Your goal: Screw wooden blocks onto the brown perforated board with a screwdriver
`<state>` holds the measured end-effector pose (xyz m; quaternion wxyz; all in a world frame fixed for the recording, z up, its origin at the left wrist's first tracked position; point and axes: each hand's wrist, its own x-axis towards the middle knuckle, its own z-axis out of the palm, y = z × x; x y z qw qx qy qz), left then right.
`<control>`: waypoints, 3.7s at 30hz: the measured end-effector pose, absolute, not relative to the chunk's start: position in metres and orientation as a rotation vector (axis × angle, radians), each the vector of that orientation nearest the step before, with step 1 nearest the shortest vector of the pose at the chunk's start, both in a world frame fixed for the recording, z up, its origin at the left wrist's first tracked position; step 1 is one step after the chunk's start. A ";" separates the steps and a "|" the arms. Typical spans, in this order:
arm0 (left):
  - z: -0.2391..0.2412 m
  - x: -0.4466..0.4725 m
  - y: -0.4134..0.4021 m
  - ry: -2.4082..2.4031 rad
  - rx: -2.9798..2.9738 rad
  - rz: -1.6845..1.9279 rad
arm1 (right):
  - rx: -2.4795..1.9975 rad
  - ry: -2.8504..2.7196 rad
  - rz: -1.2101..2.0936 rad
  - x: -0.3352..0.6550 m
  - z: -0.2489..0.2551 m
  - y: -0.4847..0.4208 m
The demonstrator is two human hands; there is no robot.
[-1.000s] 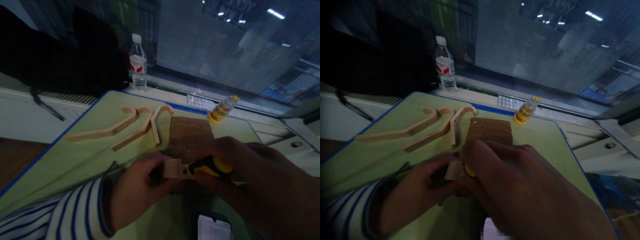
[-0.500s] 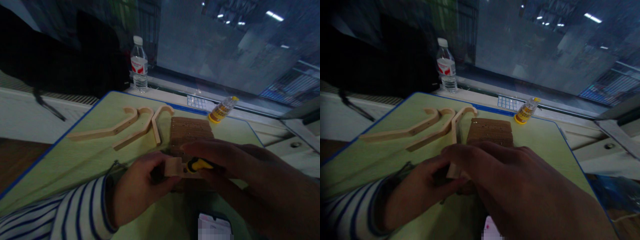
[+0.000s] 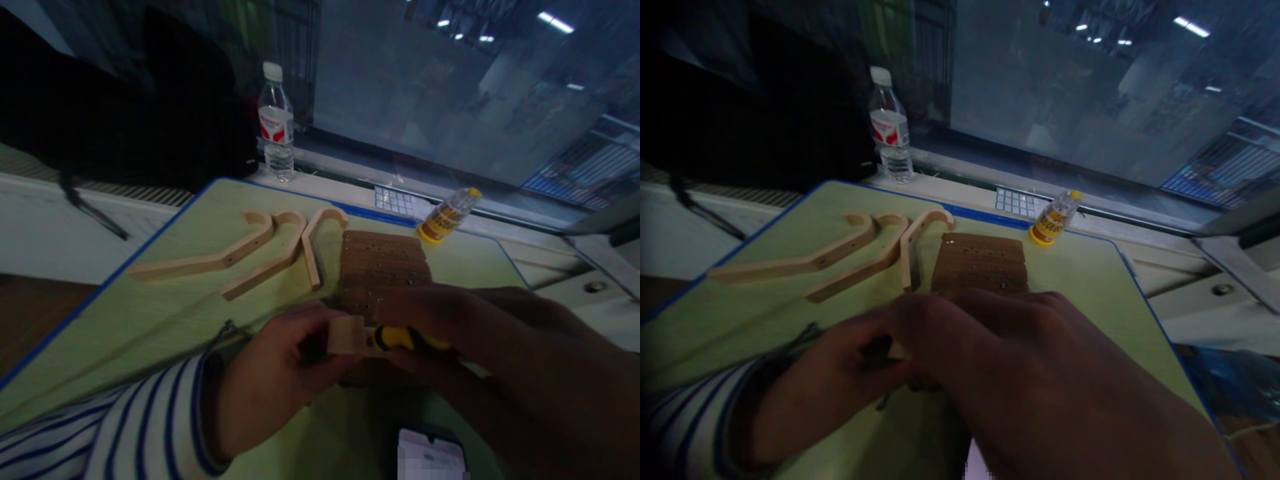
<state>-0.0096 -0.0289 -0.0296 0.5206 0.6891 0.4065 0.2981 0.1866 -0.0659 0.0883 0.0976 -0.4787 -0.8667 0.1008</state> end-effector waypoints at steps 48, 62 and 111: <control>0.006 -0.010 -0.023 0.912 2.202 1.059 | -1.118 -2.627 0.206 0.192 0.089 -0.061; 0.024 0.005 -0.004 0.811 2.340 0.853 | -1.003 -2.561 0.169 0.199 0.090 -0.055; 0.023 0.005 -0.003 0.704 2.346 0.861 | -1.181 -2.604 -0.093 0.187 0.093 -0.062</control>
